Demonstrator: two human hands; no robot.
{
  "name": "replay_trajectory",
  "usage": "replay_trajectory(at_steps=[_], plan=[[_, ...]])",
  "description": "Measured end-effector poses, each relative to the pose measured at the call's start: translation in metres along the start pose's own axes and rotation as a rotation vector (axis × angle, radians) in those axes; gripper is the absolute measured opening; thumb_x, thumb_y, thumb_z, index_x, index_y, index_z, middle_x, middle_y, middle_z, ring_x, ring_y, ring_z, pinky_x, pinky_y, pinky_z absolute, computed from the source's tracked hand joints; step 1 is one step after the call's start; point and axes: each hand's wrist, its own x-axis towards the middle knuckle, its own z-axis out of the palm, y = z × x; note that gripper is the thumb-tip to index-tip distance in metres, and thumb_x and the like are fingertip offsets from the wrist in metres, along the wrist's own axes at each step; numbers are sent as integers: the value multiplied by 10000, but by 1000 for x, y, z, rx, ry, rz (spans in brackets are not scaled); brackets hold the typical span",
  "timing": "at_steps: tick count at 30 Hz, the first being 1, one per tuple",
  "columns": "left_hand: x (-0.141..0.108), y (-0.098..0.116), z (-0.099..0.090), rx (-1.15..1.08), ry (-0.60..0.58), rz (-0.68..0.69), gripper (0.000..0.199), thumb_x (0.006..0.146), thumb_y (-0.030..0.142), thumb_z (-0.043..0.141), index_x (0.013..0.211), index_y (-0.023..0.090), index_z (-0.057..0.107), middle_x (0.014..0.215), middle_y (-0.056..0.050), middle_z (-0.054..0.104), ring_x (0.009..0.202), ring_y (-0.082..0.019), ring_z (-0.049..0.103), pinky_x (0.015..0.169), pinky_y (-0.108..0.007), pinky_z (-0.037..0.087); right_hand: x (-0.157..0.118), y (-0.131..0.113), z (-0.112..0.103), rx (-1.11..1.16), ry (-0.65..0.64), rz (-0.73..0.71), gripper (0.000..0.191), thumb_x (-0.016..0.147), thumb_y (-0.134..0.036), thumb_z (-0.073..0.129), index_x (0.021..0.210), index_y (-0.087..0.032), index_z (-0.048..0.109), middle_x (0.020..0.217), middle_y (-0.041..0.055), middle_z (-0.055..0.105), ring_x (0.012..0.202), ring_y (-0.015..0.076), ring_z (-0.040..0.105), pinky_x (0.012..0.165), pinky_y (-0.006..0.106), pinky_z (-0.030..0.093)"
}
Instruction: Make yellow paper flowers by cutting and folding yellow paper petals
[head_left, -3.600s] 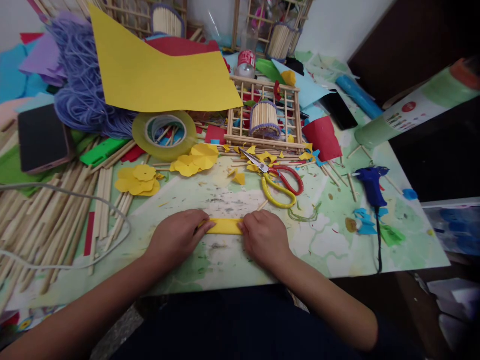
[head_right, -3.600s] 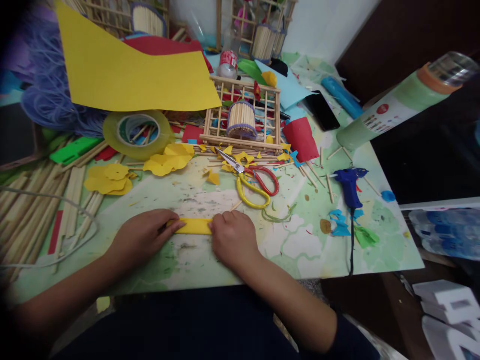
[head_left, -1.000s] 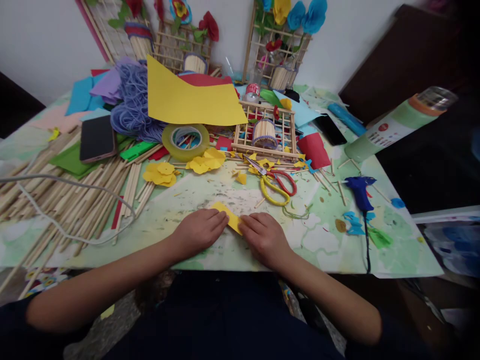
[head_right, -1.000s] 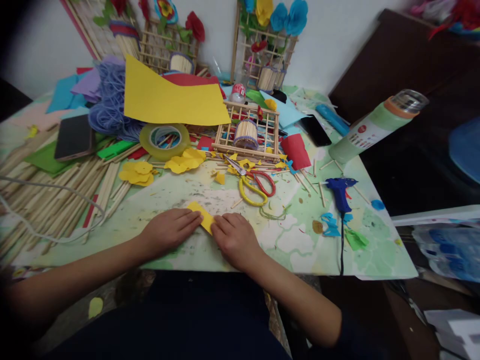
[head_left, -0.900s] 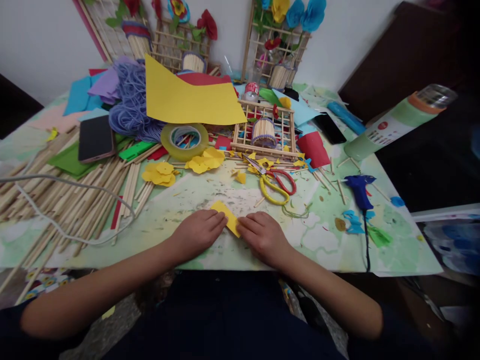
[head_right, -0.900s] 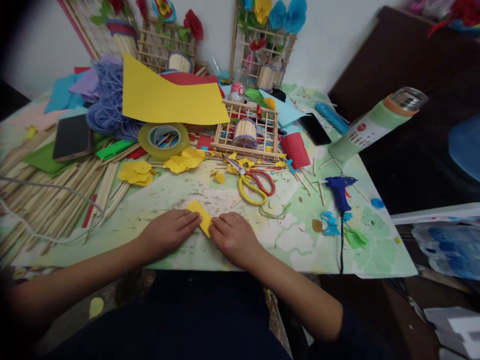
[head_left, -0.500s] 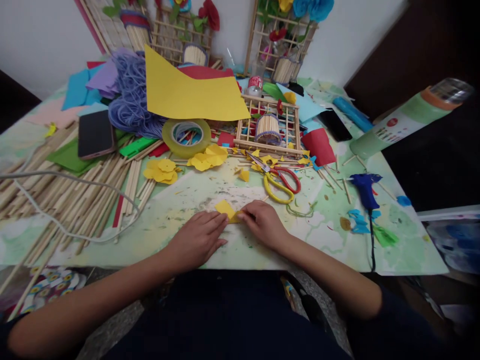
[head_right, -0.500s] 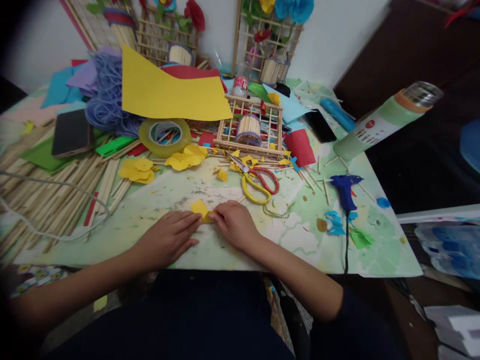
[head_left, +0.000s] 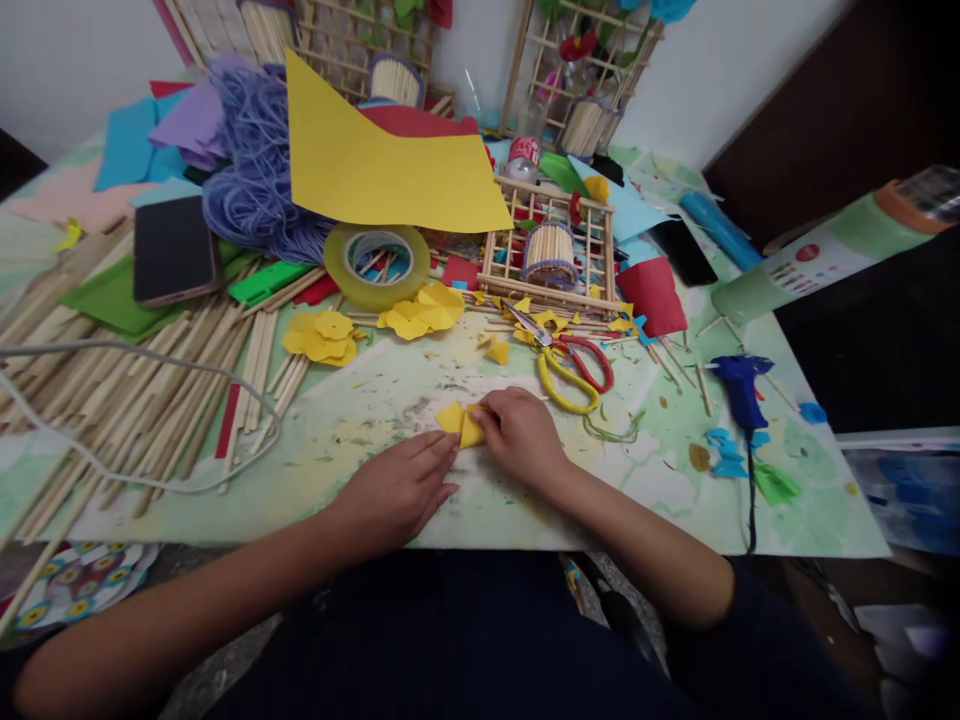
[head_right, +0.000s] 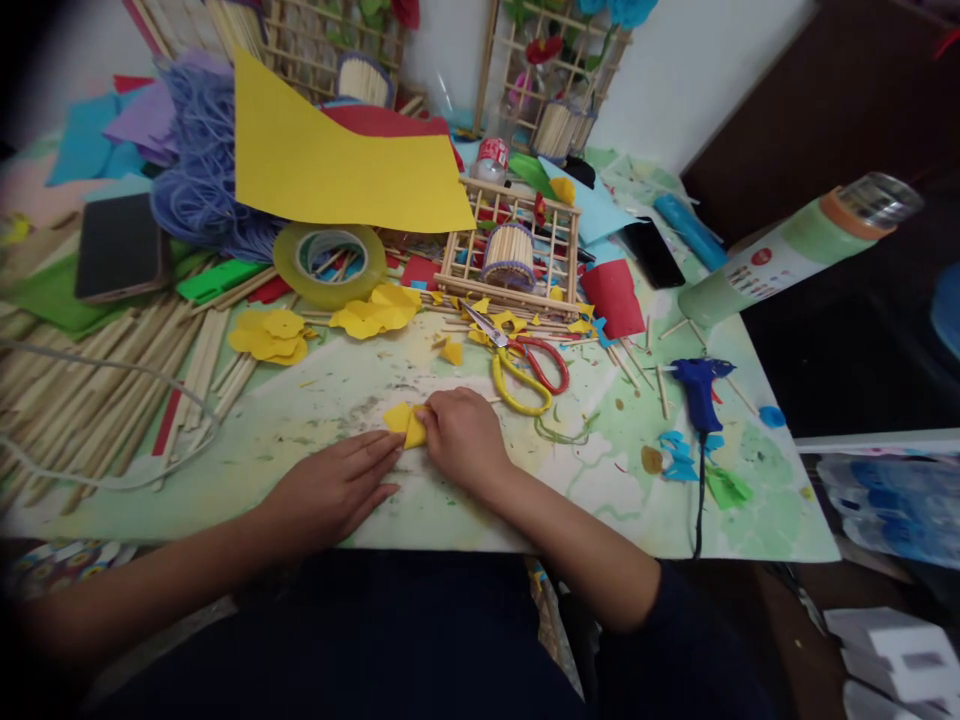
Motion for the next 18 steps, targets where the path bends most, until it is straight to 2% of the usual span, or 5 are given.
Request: replay_trajectory(at_steps=[7,18], plan=[[0,-1,1,-43,15,-8,310,907,249,437,1096,54,588,1091,-184,632,1056,-275,579,919,-431,487,-2,-1,7,-44,9,4,216,902,-256,432,807,-156,598,781,62,623,802,177,504,769,287,354],[6,-1,-3,55,53,56,279,888,230,479,1012,14,606,1001,-183,650,965,-259,606,868,-387,508,0,-1,14,-185,29,13,177,895,-276,461,821,-162,574,808,67,613,817,209,489,756,317,339]])
